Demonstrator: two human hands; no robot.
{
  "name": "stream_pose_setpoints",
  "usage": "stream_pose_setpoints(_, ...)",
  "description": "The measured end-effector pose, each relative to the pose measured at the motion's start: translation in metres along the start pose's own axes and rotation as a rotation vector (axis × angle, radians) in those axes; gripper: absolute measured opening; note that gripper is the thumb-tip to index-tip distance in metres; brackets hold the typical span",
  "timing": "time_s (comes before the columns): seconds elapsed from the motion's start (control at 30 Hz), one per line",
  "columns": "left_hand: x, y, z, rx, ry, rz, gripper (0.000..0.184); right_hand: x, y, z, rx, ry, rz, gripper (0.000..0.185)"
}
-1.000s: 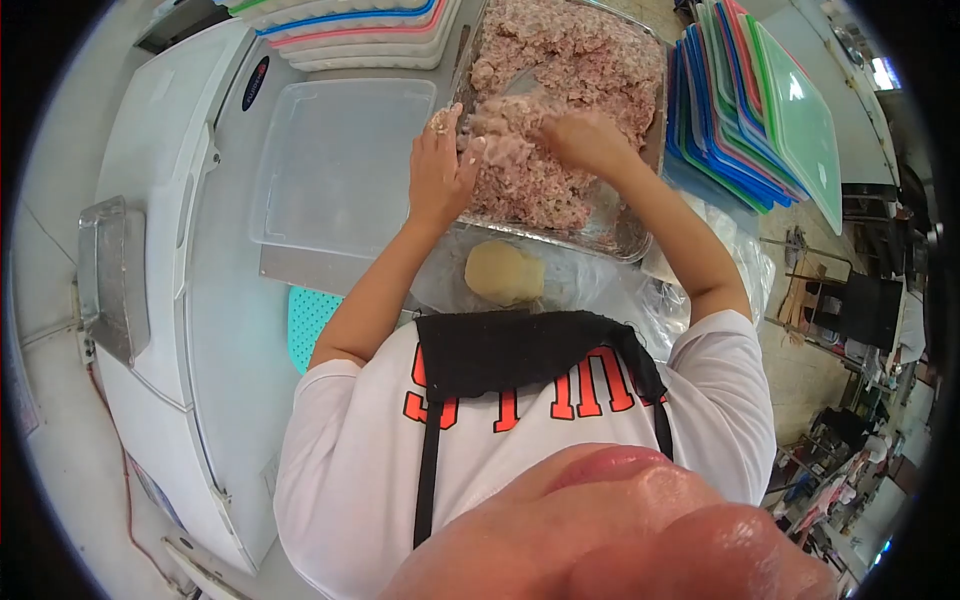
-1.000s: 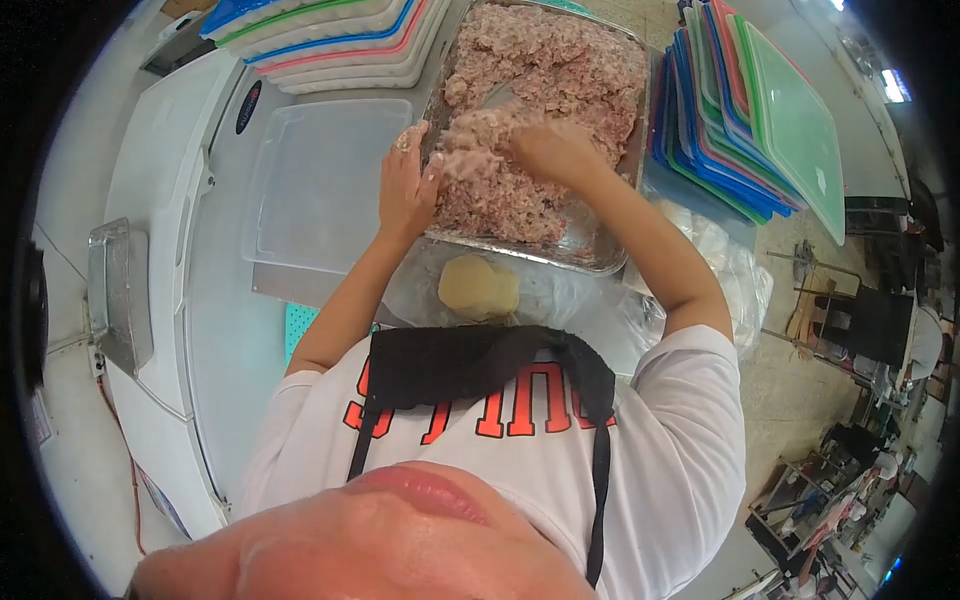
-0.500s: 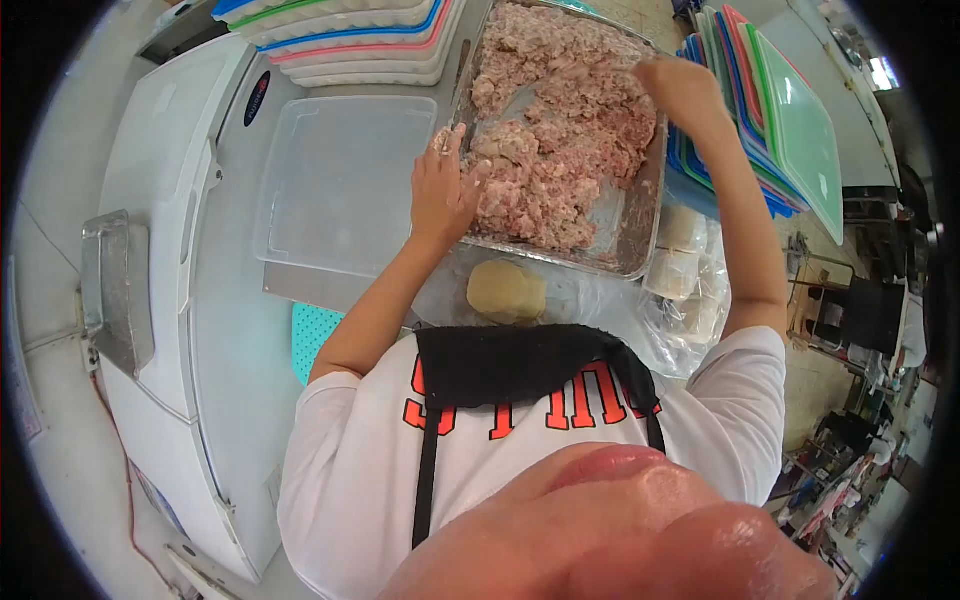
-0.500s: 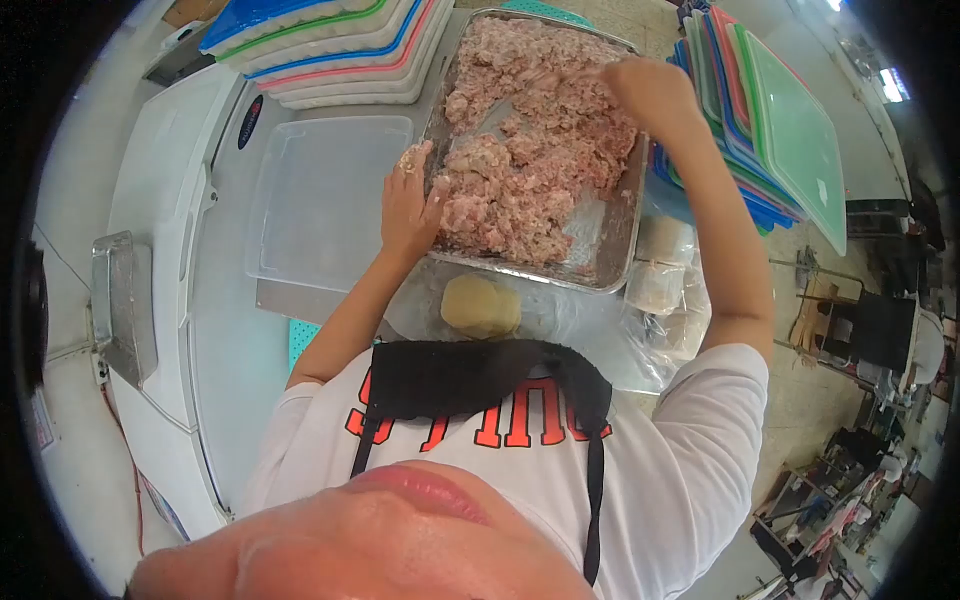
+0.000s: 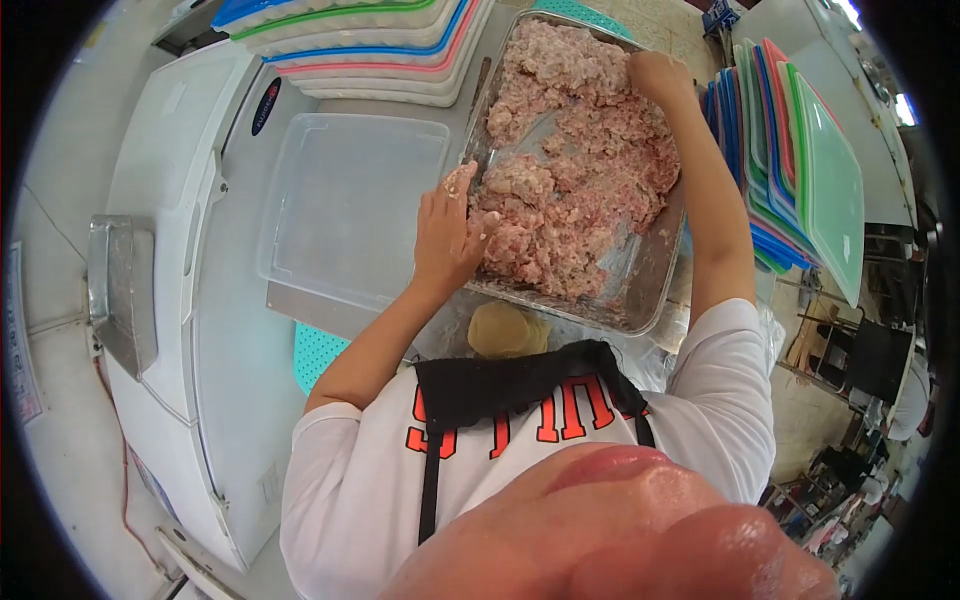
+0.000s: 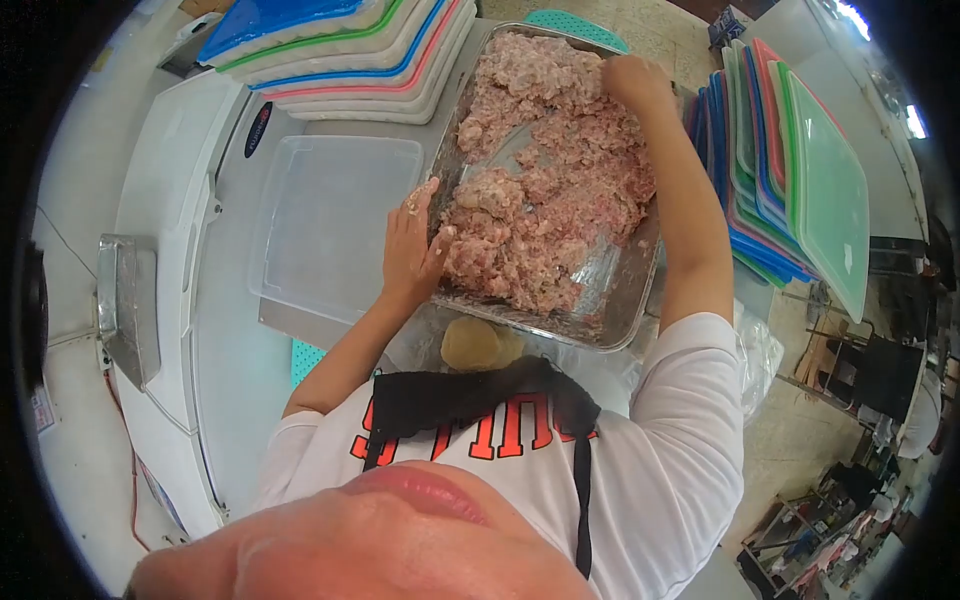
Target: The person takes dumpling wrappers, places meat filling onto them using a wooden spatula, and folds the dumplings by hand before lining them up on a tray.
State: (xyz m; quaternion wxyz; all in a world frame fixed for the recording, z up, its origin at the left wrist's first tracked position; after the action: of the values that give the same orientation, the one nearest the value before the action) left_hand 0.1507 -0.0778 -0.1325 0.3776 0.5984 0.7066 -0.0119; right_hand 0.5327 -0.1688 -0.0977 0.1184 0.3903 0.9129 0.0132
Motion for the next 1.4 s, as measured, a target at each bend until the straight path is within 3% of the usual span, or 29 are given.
stream_pose_setpoints(0.13, 0.03, 0.026, 0.004, -0.091, 0.137, 0.04, 0.063, 0.019, -0.024, 0.005, -0.109, -0.016, -0.09, 0.02)
stream_pose_setpoints(0.23, 0.019, 0.05, 0.008, 0.003, 0.124, 0.142, 0.064, 0.026, -0.057, 0.008, -0.108, -0.028, -0.144, 0.017)
stream_pose_setpoints(0.37, 0.025, 0.048, 0.009, -0.071, 0.081, 0.137, 0.066, 0.092, -0.149, 0.003, 0.238, 0.228, -0.293, 0.015)
stream_pose_setpoints(0.43, 0.026, 0.047, 0.007, -0.081, 0.095, 0.137, 0.067, 0.115, -0.191, 0.004, 0.19, 0.455, -0.373, 0.015)
stream_pose_setpoints(0.53, 0.021, 0.036, 0.004, -0.027, 0.106, 0.143, 0.07, 0.116, -0.213, -0.045, 0.103, 0.265, -0.513, 0.02)
stream_pose_setpoints(0.63, 0.011, 0.012, 0.004, 0.067, 0.178, 0.137, 0.071, 0.083, -0.178, -0.085, 0.211, 0.009, -0.44, 0.033)
stream_pose_setpoints(0.7, 0.001, 0.002, 0.003, 0.096, 0.2, 0.115, 0.07, 0.051, -0.144, -0.096, 0.158, 0.005, -0.217, 0.02)
stream_pose_setpoints(0.87, -0.005, -0.002, -0.005, 0.04, 0.182, 0.11, 0.067, -0.022, -0.041, -0.048, -0.12, 0.049, -0.073, 0.025)
stream_pose_setpoints(0.97, -0.003, -0.003, -0.007, 0.012, 0.101, 0.139, 0.068, -0.041, 0.008, 0.007, -0.034, 0.038, 0.006, 0.036)
stream_pose_setpoints(1.07, 0.001, -0.004, -0.008, -0.023, 0.05, 0.144, 0.067, -0.003, 0.023, 0.019, 0.148, 0.072, 0.076, 0.037)
stream_pose_setpoints(1.1, 0.001, -0.004, -0.009, -0.029, 0.041, 0.151, 0.067, 0.006, 0.031, 0.023, 0.109, 0.209, 0.058, 0.035)
stream_pose_setpoints(1.2, -0.003, -0.003, -0.01, -0.031, 0.02, 0.16, 0.068, 0.028, 0.035, 0.027, 0.037, 0.233, -0.041, 0.03)
stream_pose_setpoints(1.4, -0.005, -0.005, -0.006, -0.004, 0.053, 0.164, 0.07, 0.067, 0.003, 0.039, 0.123, 0.21, -0.159, 0.024)
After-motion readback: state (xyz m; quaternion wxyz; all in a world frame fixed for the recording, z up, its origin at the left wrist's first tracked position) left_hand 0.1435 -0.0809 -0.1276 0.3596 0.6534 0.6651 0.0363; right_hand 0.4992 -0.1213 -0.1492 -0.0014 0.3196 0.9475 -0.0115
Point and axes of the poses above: each hand's wrist, its own y-axis towards the middle knuckle, its own z-axis out of the palm, x = y × z, the point moved 4 cm from there along y, towards the middle knuckle, and after that the axes turned 9 degrees about z, right-handed, at the moved point
